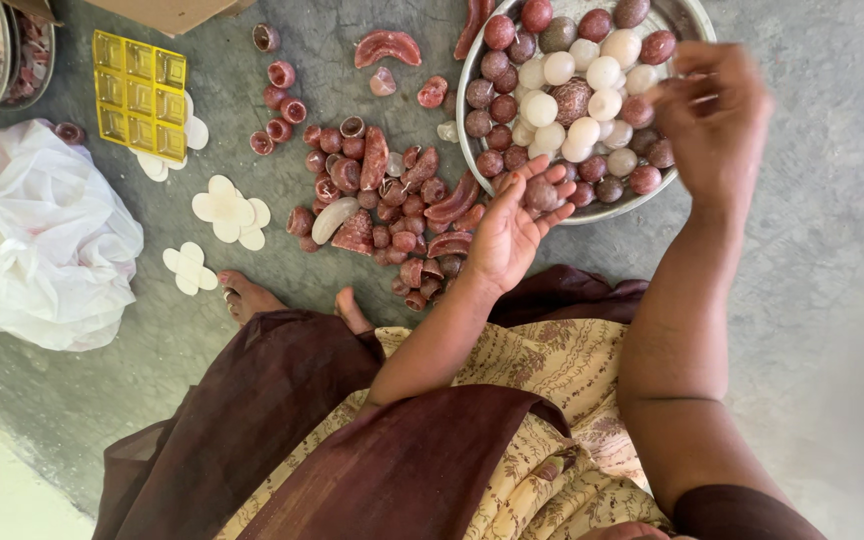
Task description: The person sits on the floor and peels reddish-brown fruits by hand, removing the outer skin to reveal the white interior. The peeled fruits are placed into a metal bowl, while the discarded skins accumulate on the floor.
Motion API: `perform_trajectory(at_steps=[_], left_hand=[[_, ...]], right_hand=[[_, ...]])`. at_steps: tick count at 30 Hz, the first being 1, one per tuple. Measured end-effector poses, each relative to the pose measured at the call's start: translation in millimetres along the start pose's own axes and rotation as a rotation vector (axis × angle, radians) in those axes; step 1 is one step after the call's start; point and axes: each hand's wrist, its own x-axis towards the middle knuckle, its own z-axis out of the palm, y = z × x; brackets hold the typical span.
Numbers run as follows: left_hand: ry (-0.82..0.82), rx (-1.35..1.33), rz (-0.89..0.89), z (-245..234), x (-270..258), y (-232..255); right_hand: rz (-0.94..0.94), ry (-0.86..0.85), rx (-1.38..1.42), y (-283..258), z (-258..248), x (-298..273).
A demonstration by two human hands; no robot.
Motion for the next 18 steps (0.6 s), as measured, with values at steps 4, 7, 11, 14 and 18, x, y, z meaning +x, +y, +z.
perform_trajectory(at_steps=[4,7,11,14,18], left_hand=[[-0.044,-0.052,0.008,-3,6,-9],[-0.062,-0.108,-0.006,-2,7,-15],[-0.084,0.003,0.052,16,4,-8],[-0.023,0.122,0.06,21,1,-1],[0.031,0.224,0.056,15,-2,-1]], right_hand=[[-0.263,-0.591,0.188,-30,8,-6],[-0.345,-0.754,0.161,-36,15,-6],[-0.299,-0.468,0.1,-10,14,2],[-0.231,0.079,0.078,25,1,9],[-0.253,0.352,0.062,47,-4,13]])
